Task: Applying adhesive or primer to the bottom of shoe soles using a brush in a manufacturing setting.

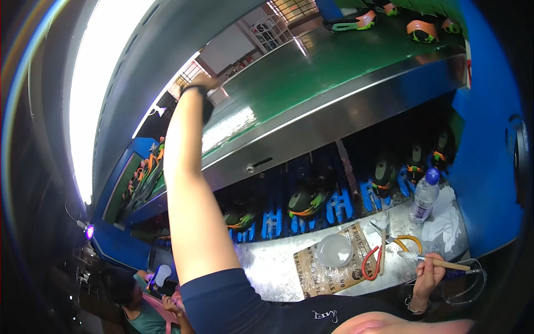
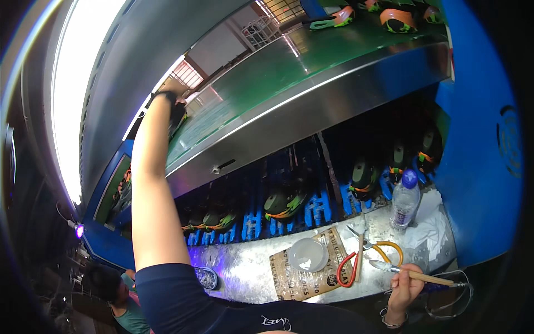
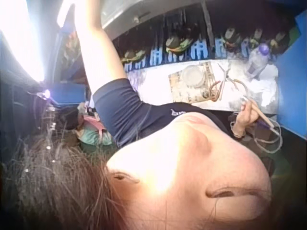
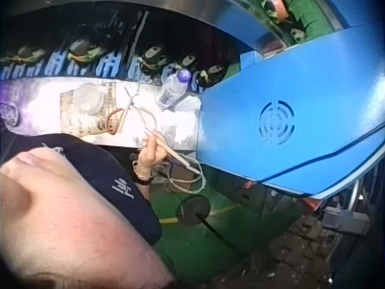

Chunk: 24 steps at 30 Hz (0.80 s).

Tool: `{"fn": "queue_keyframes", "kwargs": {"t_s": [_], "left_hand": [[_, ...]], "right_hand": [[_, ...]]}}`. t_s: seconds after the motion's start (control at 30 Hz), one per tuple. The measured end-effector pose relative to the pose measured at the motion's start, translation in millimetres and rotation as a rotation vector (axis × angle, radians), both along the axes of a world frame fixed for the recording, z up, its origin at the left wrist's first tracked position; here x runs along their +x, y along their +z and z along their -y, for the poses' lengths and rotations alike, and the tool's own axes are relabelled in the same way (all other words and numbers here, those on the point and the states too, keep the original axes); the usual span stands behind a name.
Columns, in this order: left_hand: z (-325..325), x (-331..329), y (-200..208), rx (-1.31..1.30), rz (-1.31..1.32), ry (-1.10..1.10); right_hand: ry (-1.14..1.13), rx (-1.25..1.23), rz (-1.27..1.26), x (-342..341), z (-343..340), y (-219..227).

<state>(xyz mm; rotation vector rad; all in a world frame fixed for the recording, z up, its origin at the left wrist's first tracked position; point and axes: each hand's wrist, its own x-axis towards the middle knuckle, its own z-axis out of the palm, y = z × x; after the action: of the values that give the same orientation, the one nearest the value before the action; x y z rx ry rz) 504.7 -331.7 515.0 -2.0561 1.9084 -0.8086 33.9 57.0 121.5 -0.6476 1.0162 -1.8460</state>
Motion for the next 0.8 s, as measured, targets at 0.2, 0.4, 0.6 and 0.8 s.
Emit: {"fn": "queue_keyframes", "kwargs": {"t_s": [0.2,0.4,0.6,0.8], "left_hand": [[-94.0,140.6,-23.0,-0.185,-0.504,0.502],[-102.0,252.8,-53.1,-0.146,-0.343,0.604],[-91.0,223.0,-55.7,0.179,-0.068,0.643],[-133.3,203.6,-58.9,-0.205,-0.285,0.121]], "right_hand": [[0.051,0.011,-0.039,16.3,12.6,10.5],[0.085,-0.028,-0.076,45.6,19.0,25.0],[0.049,-0.014,-0.118,76.0,8.2,36.3],[0.145,-0.012,-0.136,94.3,4.5,44.6]]}}
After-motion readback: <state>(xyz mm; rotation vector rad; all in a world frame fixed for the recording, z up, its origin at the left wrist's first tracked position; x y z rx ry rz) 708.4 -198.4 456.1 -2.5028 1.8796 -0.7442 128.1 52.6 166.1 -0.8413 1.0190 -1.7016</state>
